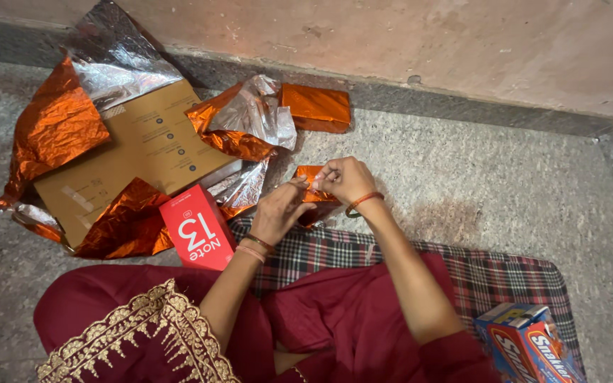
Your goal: The person wraps small rectangular boxes with orange metallic paper while sitting on a mat. They fold the paper around each box, crease the edges, and secure the folds with clear tape. The wrapped boxes are placed on the floor beside them.
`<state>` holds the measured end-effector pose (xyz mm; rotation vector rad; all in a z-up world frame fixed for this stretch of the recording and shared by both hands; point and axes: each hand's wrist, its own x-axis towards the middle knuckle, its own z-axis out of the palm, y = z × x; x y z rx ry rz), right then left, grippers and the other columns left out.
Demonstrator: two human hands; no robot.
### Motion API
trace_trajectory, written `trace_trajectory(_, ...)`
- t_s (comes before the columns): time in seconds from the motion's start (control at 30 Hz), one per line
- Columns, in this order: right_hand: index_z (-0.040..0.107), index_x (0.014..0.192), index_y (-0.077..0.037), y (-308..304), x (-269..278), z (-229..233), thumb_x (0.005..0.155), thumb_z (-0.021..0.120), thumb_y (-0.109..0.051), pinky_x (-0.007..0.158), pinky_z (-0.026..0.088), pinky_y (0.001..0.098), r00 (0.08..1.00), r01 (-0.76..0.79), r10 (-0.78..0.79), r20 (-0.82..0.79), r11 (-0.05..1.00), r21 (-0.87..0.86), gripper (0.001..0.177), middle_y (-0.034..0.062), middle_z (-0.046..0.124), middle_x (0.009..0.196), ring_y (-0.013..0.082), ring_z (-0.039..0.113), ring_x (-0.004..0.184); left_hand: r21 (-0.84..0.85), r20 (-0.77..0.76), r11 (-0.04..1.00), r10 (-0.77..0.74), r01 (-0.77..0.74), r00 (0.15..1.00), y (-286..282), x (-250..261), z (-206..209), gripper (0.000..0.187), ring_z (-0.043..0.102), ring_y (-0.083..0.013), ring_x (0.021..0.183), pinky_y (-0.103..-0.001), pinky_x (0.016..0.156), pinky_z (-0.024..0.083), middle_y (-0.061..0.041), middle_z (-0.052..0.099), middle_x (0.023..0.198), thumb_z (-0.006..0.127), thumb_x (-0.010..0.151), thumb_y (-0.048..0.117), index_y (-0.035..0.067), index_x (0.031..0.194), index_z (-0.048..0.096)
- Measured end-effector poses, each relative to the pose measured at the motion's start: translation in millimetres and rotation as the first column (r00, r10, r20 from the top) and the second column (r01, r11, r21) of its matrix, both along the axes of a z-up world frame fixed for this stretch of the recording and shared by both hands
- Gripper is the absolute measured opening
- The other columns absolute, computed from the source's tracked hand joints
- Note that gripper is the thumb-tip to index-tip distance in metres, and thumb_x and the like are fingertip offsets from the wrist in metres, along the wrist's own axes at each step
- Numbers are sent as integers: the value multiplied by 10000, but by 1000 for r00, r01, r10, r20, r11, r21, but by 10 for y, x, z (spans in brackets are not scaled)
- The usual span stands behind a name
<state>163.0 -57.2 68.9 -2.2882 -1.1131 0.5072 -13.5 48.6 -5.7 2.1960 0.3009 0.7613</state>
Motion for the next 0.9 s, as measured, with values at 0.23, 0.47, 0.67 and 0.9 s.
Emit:
trace_trajectory(0.23,798,837,-139,33,-153,88,749,869,-247,632,560,289,992,83,-79,101,996,-36,157,4,781,773,114,739,678,-8,139,1000,-26,28,990,-3,-18,69,384,733,-280,888,-367,776,607,-110,713,1150,791,880,277,42,1143,641)
trace_trajectory(0.47,792,832,-145,20,-198,36,737,849,-188,623,562,281,987,145,-145,76,989,10,119,-8,779,755,117,739,663,120,197,993,-31,7,980,-22,-63,190,380,701,-313,1024,-389,880,585,-103,685,1148,785,883,214,61,1212,672)
trace_trajectory(0.67,724,994,-79,40,-210,-75,719,888,-212,618,562,296,976,193,-198,87,979,58,346,6,767,727,120,723,637,100,200,995,-30,10,979,-25,-67,167,329,690,-323,1073,-392,909,576,-119,676,1140,777,897,184,37,1173,674)
trace_trajectory(0.9,525,1194,10,30,27,-156,620,982,-225,480,505,269,958,253,-239,-158,965,76,771,42,673,634,112,626,516,131,245,991,-46,13,968,-58,-57,109,216,671,-318,1207,-396,964,579,-121,683,1173,755,897,128,25,1082,708)
